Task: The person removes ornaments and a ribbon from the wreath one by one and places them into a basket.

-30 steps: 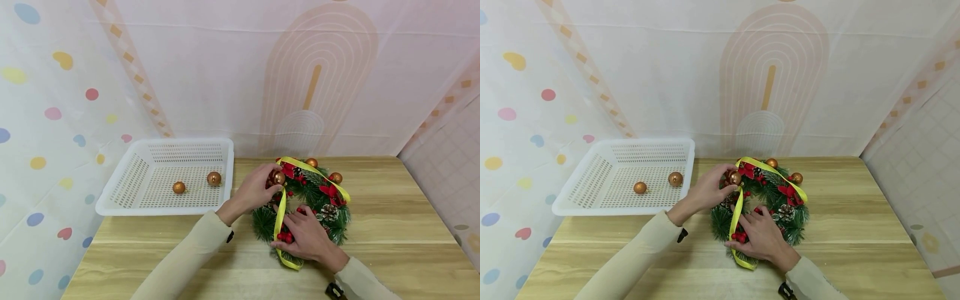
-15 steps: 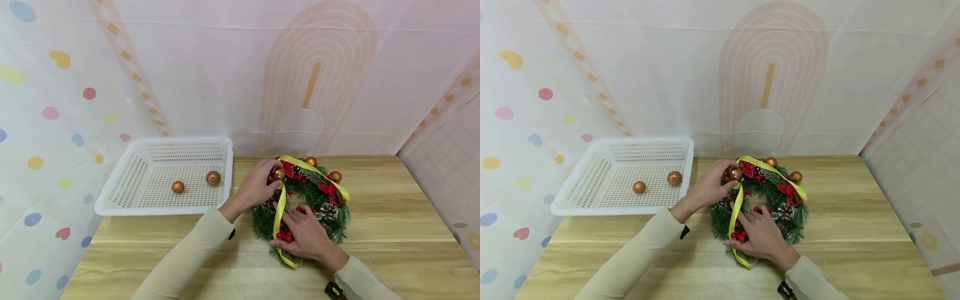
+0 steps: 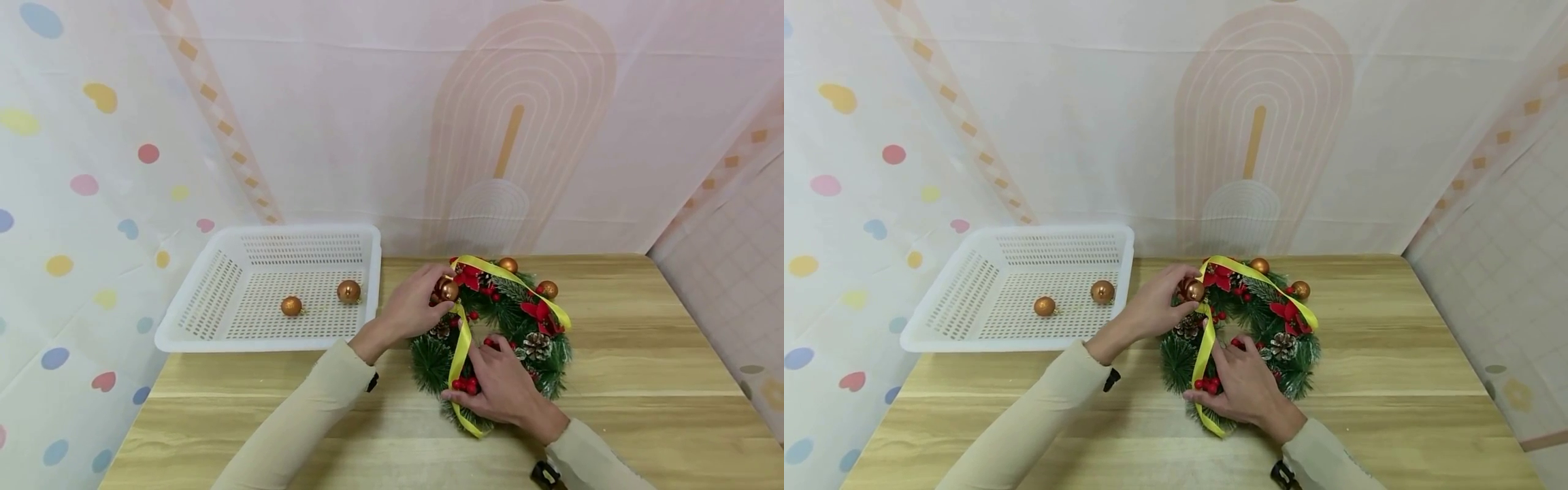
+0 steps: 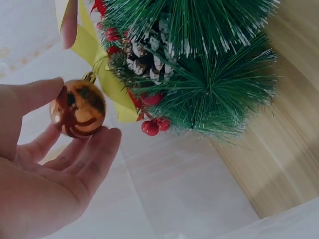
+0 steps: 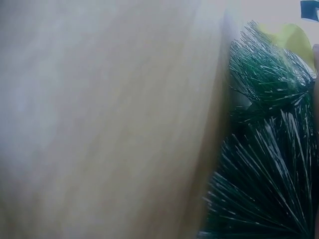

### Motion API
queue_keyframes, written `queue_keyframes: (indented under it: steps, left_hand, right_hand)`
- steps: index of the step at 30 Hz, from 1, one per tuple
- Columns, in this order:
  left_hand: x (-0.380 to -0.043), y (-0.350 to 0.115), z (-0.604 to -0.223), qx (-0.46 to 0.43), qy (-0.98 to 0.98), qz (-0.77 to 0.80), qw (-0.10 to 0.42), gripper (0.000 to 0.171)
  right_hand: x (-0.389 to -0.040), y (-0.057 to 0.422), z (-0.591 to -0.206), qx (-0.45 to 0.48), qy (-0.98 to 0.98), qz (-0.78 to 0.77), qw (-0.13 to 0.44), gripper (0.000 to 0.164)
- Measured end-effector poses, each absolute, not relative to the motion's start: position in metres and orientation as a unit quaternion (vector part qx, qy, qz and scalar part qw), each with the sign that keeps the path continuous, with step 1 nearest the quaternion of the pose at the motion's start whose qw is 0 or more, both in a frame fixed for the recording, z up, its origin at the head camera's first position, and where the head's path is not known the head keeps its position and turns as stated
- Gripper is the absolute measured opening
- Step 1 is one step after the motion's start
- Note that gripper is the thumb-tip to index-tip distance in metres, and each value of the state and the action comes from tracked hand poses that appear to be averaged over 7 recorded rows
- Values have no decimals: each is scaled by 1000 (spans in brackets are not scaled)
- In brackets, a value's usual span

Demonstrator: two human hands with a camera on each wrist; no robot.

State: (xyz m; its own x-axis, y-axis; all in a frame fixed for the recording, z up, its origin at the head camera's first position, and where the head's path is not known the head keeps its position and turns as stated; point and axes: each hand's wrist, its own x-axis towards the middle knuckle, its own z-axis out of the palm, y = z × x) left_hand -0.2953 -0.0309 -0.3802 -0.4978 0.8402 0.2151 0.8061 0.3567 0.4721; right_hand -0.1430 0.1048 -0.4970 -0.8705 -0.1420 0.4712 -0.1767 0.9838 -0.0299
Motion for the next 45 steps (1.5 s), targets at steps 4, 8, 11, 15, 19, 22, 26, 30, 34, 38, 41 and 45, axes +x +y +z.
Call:
queue_keyframes:
  steps: [4, 8, 11, 15, 19, 22, 26, 30, 34, 38, 41, 45]
  left_hand:
    - [-295, -31, -378, 499, 828, 254, 37, 48]
    - [-294, -28, -376, 496, 830, 252, 35, 48]
    - [-293, -24, -376, 496, 828, 260, 25, 46]
    - [-291, -19, -376, 501, 821, 273, 11, 43]
    - [-290, -16, -377, 509, 814, 280, 12, 42]
    - [-290, -16, -379, 516, 810, 279, 14, 42]
    - [-291, -17, -380, 522, 807, 278, 18, 41]
    - [-292, -19, -380, 522, 806, 278, 29, 40]
    - [-293, -20, -381, 524, 803, 281, 38, 40]
    - [-294, -21, -381, 528, 799, 285, 37, 39]
    - [-296, -21, -380, 528, 797, 291, 34, 39]
    - [-297, -23, -378, 525, 793, 305, 38, 38]
  right_hand:
    - [-143, 104, -496, 69, -966, 67, 241, 114]
    - [-143, 103, -495, 57, -967, 92, 232, 123]
    - [-143, 102, -495, 58, -967, 96, 229, 119]
    - [-142, 103, -496, 72, -966, 84, 235, 104]
    - [-141, 102, -497, 72, -964, 103, 235, 102]
    - [-141, 101, -496, 56, -960, 143, 233, 101]
    - [-141, 100, -494, 41, -956, 180, 228, 108]
    - [-143, 100, -489, 50, -962, 167, 211, 115]
    - [-146, 100, -479, 42, -970, 172, 167, 104]
    - [-148, 99, -473, 15, -972, 189, 140, 94]
    - [-148, 99, -472, -7, -968, 208, 137, 91]
    - [-148, 99, -470, -37, -961, 239, 135, 86]
